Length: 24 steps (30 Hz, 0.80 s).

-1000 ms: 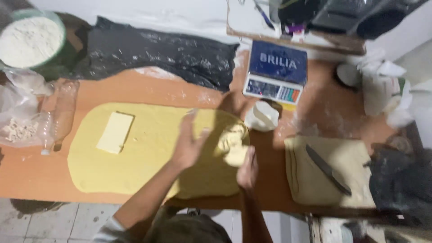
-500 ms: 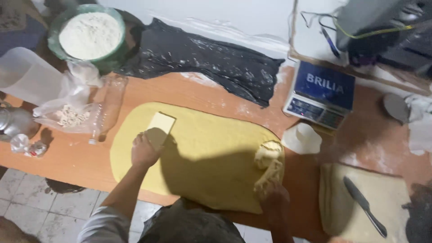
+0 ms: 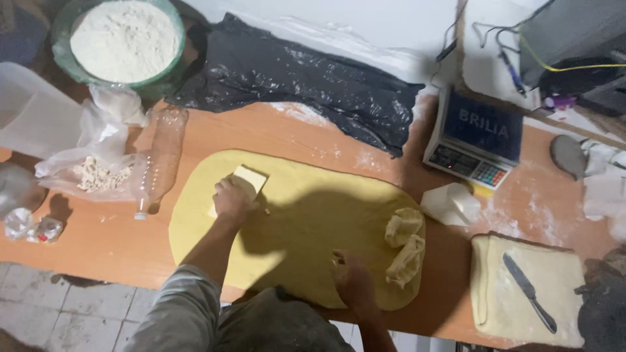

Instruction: Placing pieces of fat or butter onto a sheet of dough on a preparation table.

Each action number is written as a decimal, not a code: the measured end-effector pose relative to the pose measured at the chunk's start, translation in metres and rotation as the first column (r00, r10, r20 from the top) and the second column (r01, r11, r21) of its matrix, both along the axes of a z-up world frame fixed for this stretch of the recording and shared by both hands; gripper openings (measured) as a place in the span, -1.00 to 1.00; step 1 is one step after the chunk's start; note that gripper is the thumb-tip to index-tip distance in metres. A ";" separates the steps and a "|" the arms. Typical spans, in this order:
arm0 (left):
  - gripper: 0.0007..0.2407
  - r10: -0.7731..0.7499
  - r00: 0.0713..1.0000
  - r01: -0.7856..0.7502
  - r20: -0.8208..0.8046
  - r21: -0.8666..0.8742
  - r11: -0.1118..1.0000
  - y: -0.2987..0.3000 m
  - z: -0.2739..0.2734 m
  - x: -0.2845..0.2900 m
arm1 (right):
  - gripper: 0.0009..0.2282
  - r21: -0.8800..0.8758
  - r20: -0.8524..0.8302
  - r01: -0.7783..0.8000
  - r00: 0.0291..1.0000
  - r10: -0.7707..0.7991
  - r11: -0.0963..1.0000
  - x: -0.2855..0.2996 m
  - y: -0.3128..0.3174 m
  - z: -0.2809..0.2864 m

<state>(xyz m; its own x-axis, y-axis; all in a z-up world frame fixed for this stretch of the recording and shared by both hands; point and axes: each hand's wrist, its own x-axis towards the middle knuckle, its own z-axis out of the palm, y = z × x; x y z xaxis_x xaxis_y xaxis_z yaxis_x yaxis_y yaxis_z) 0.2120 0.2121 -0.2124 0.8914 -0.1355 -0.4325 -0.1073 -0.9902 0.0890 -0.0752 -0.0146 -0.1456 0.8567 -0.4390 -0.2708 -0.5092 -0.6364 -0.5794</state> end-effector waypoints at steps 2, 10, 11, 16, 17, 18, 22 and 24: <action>-0.30 -0.061 0.996 0.068 0.059 -0.121 0.990 0.028 -0.057 0.025 | -0.69 0.023 -0.070 -0.090 0.993 0.091 0.996 0.017 0.017 0.006; -0.76 0.000 0.764 -0.631 -0.645 -0.746 0.213 0.161 -0.152 0.014 | -0.70 -0.069 -0.101 -0.433 0.899 0.426 0.899 0.146 0.079 -0.066; -0.72 0.034 0.612 -0.789 -0.790 -0.608 0.091 0.150 -0.097 -0.007 | -0.73 -0.180 0.097 -0.445 0.880 0.466 0.877 0.157 0.083 -0.094; -0.50 -0.065 0.492 -0.861 -0.868 -0.475 -0.183 0.123 0.000 -0.049 | -0.87 -0.435 0.164 -0.486 0.785 0.597 0.758 0.194 0.079 -0.137; -0.48 -0.108 0.446 -0.879 -0.888 -0.413 -0.238 0.119 0.009 -0.052 | -0.90 -0.331 0.150 -0.474 0.827 0.541 0.816 0.193 0.076 -0.124; -0.45 -0.153 0.402 -0.892 -0.903 -0.347 -0.290 0.114 0.019 -0.056 | -0.91 -0.224 0.127 -0.450 0.866 0.484 0.864 0.193 0.072 -0.111; -0.43 -0.199 0.436 -0.891 -0.878 -0.390 -0.233 0.065 0.064 -0.048 | -0.88 0.114 0.314 -0.260 0.925 0.213 0.959 0.185 0.088 -0.008; -0.42 -0.100 0.473 -0.881 -0.875 -0.469 -0.062 0.036 0.079 -0.050 | -0.85 0.096 0.391 -0.243 0.901 0.188 0.965 0.166 0.097 0.013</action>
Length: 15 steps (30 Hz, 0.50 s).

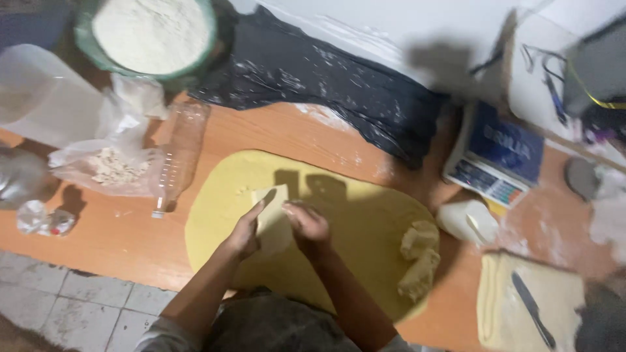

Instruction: Placing pieces of fat or butter onto a sheet of dough on a preparation table.

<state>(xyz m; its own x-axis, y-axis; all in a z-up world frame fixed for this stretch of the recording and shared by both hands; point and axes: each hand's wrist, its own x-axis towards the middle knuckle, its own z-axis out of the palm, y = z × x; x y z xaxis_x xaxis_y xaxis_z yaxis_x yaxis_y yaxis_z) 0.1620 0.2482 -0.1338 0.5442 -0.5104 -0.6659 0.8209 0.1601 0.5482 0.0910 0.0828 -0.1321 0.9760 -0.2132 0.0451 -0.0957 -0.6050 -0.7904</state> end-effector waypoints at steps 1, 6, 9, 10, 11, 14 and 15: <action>-0.42 -0.025 1.000 0.025 0.000 -0.007 1.000 -0.014 -0.014 -0.003 | -0.85 -0.007 0.000 0.025 1.000 -0.025 1.000 -0.008 0.003 0.003; -0.47 0.296 0.948 -0.317 -0.119 -0.443 0.838 -0.054 -0.009 -0.002 | -0.67 -0.298 0.230 -0.140 0.949 0.213 0.944 -0.027 0.003 0.042; -0.56 0.181 0.983 -0.174 -0.018 -0.393 0.903 -0.054 -0.016 -0.004 | -0.60 -0.340 0.081 -0.241 0.955 0.284 0.909 -0.055 -0.002 0.045; -0.56 0.172 0.985 -0.162 -0.010 -0.390 0.906 -0.065 -0.051 -0.004 | -0.60 -0.337 0.091 -0.230 0.957 0.275 0.913 -0.063 -0.003 0.042; -0.65 0.155 0.987 -0.162 -0.050 -0.404 0.900 -0.074 -0.086 -0.002 | -0.57 -0.394 0.023 -0.234 0.964 0.264 0.889 -0.068 -0.004 0.038; -0.76 0.264 0.964 -0.260 -0.025 -0.281 0.924 -0.093 -0.106 -0.025 | -0.57 -0.393 -0.011 -0.207 0.975 0.221 0.896 -0.091 -0.007 0.039; -0.73 0.359 0.932 -0.348 0.053 -0.149 0.926 -0.101 -0.098 -0.038 | -0.60 -0.341 0.018 -0.158 0.985 0.174 0.927 -0.099 -0.009 0.042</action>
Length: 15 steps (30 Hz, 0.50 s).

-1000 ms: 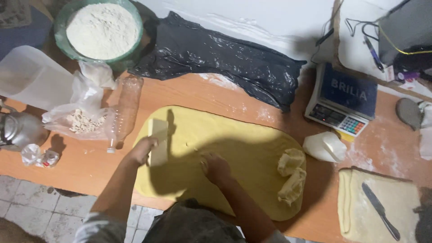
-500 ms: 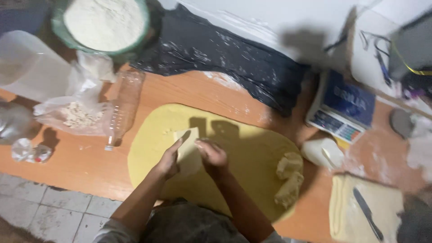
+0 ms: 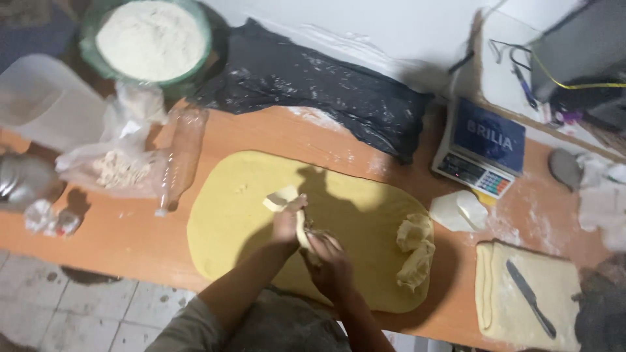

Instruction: Placing pieces of fat or butter onto a sheet of dough on a preparation table.

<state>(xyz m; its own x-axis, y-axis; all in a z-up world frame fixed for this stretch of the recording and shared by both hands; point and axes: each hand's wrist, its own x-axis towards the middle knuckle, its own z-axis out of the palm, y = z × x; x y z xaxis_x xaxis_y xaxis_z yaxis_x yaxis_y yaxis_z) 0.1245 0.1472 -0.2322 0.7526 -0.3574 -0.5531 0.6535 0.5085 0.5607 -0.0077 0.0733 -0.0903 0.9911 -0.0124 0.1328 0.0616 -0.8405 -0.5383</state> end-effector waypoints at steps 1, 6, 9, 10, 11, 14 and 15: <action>-0.73 0.024 1.000 -0.024 -0.003 0.000 1.000 0.001 0.009 -0.005 | -0.60 0.000 -0.003 -0.024 1.000 0.024 1.000 -0.008 -0.002 -0.005; -0.59 -0.406 0.709 0.332 0.576 0.235 0.914 0.010 0.117 -0.003 | -0.68 0.473 -0.203 0.524 0.847 -0.491 0.708 -0.032 -0.028 -0.007; -0.36 -0.379 0.530 0.257 0.759 0.282 0.924 0.018 0.156 0.013 | -0.72 0.602 -0.225 0.526 0.833 -0.505 0.600 -0.048 -0.058 0.019; -0.36 -0.380 0.516 0.266 0.768 0.278 0.923 0.013 0.184 0.003 | -0.72 0.604 -0.211 0.527 0.829 -0.518 0.598 -0.050 -0.061 0.026; -0.49 -0.197 0.331 0.094 0.923 0.176 0.980 0.011 0.213 -0.008 | -0.73 0.669 -0.172 0.440 0.876 -0.452 0.599 -0.052 -0.063 0.033; -0.67 -0.118 0.168 -0.204 0.979 0.151 0.967 0.003 0.213 -0.033 | -0.72 0.754 -0.111 0.316 0.926 -0.362 0.577 -0.065 -0.066 0.032; -0.71 -0.207 0.257 -0.339 0.944 0.289 0.895 0.000 0.199 -0.040 | -0.70 0.782 -0.100 0.286 0.935 -0.341 0.554 -0.070 -0.066 0.029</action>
<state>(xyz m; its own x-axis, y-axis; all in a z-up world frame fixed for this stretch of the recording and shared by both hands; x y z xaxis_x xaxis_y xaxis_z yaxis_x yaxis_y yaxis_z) 0.0848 0.1472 -0.0329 0.8149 -0.2578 0.5191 -0.5122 0.0987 0.8532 -0.0781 0.0075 -0.0616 0.8947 -0.4458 -0.0271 -0.0692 -0.0784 -0.9945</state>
